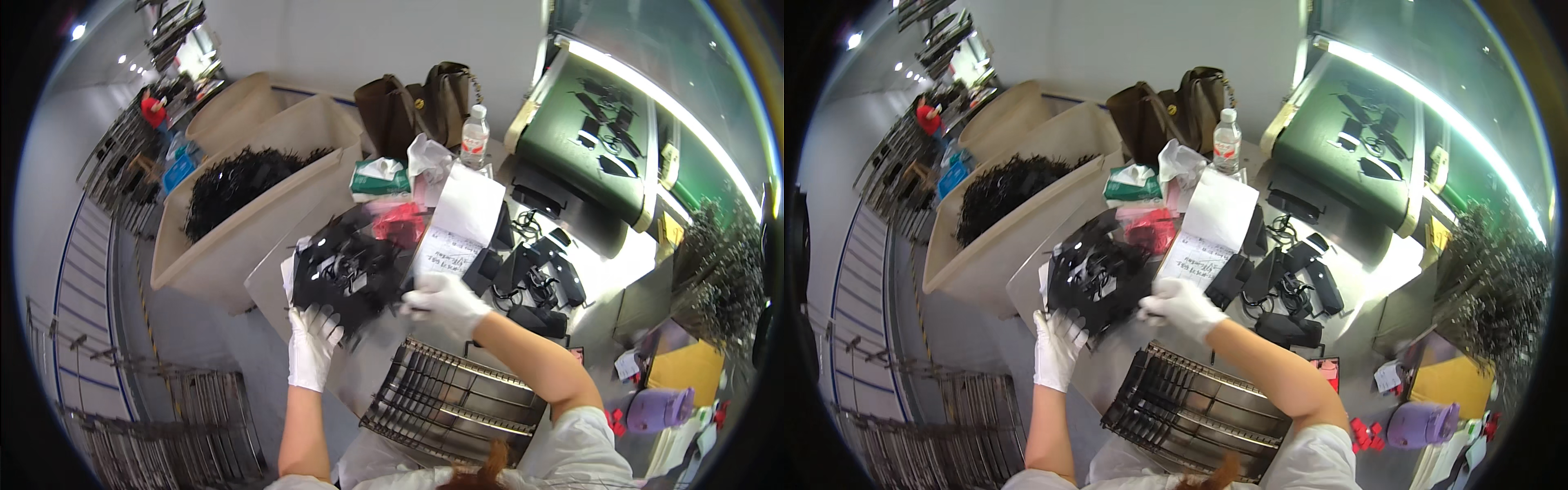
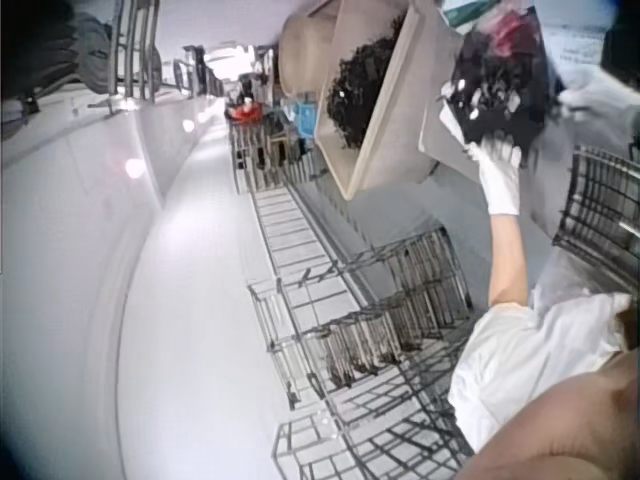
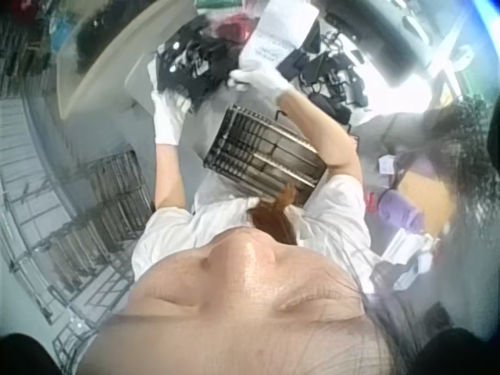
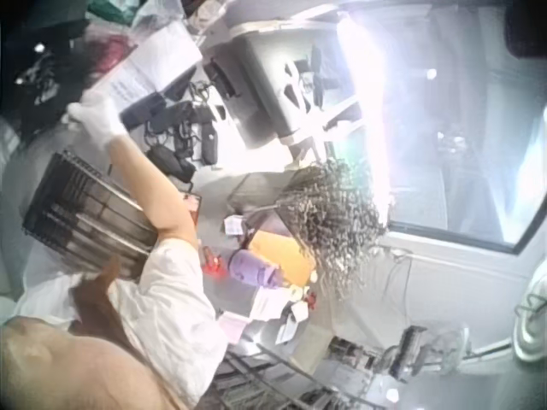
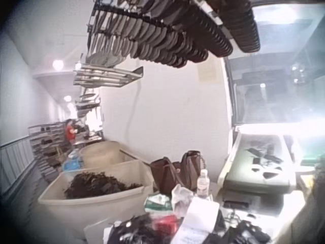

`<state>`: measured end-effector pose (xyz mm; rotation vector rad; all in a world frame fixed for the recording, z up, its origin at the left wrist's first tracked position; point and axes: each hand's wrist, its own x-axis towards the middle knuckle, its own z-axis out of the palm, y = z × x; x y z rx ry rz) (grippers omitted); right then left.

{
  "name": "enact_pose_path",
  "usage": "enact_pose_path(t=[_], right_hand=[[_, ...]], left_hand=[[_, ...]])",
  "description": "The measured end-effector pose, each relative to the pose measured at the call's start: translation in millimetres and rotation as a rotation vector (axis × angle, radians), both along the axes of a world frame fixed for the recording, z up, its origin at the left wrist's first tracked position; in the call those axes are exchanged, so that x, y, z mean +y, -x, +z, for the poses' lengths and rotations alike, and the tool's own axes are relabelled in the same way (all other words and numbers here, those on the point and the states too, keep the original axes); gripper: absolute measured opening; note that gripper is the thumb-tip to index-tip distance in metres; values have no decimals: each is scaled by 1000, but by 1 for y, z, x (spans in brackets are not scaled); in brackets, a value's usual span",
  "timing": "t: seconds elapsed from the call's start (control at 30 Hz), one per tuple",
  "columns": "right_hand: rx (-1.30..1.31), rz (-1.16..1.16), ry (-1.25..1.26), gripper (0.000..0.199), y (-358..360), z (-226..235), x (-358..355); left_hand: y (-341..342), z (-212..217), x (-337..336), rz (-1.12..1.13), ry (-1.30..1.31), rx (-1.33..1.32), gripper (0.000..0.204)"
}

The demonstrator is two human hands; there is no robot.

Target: The person repeatedly picks up small black pouches and eyeglasses from a cluttered table, places them into a metal rack, and occasionally moves the rack or other items on the table. The person wears white gloves and handles each item one at a time.

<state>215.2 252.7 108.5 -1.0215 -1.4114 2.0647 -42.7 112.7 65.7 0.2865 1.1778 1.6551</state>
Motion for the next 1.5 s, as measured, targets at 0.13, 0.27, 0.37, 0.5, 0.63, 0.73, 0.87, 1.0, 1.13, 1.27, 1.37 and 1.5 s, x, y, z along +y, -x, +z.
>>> enact_pose_path(t=[0.13,0.27,0.37,0.5,0.63,0.73,0.87,1.0,1.13,1.27,1.37,1.5], right_hand=[[-132,150,-76,22,69,-45,12],[-508,65,-989,33,23,-64,37],[-939,-278,-1027,31,-77,-56,83],[-1084,-836,-713,45,-190,-70,155],[-1014,-851,-786,46,-205,-122,211],[-968,-861,-928,24,-186,-143,213],[-779,-1238,-1300,8,-180,-86,177],[-415,-1237,-1477,14,-182,40,96],[-234,-651,-1565,13,-135,131,-44],[-63,-230,-1200,16,-84,138,-172],[50,-434,-1179,54,-87,111,-209],[307,-370,-205,96,-82,55,-264]], left_hand=[[23,-37,14,76,-132,-208,41],[42,-76,14,108,-153,-146,24],[52,-85,3,34,-138,-209,31],[52,-73,-17,300,186,277,44],[34,-54,-26,337,255,501,44],[24,-35,-30,318,246,568,39],[17,-1,-34,341,153,761,33],[-10,41,-33,335,-65,879,35],[-75,79,-34,-118,-481,840,84],[-136,101,-49,-542,-600,103,94],[-159,106,-67,-440,-1187,863,86],[-173,107,-101,-444,-626,477,53]])
